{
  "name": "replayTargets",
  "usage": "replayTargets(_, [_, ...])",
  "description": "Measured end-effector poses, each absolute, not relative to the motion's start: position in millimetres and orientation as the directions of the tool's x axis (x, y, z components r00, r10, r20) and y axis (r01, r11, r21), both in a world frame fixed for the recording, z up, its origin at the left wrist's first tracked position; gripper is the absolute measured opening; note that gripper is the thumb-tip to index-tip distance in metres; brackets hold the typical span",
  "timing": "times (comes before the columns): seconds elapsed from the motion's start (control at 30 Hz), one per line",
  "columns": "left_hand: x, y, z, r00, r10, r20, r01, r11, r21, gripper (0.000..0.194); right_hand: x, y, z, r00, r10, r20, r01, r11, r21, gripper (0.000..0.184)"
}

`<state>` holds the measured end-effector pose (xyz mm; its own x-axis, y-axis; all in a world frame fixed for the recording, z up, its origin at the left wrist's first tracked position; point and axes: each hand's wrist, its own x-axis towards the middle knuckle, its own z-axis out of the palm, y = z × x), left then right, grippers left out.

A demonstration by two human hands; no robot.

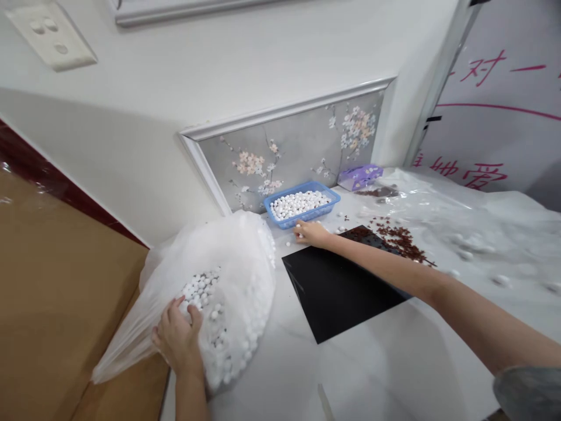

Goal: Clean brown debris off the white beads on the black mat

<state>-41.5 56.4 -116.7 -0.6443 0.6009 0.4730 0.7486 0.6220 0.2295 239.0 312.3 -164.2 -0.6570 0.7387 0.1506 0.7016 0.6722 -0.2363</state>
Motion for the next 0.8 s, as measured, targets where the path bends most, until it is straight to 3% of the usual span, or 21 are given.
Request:
replayTargets(0.37, [-42, 58, -114, -0.676, 0.6, 0.427, 0.723, 0.652, 0.229, 0.05, 236, 306, -169, -0.638, 0.757, 0.14, 0.746, 0.653, -0.129, 0.031])
replayTargets(0.8, [-40, 56, -113, -0.674, 0.609, 0.419, 0.733, 0.622, 0.275, 0.049, 238, 308, -152, -0.701, 0.712, 0.039, 0.706, 0.7, -0.107, 0.042])
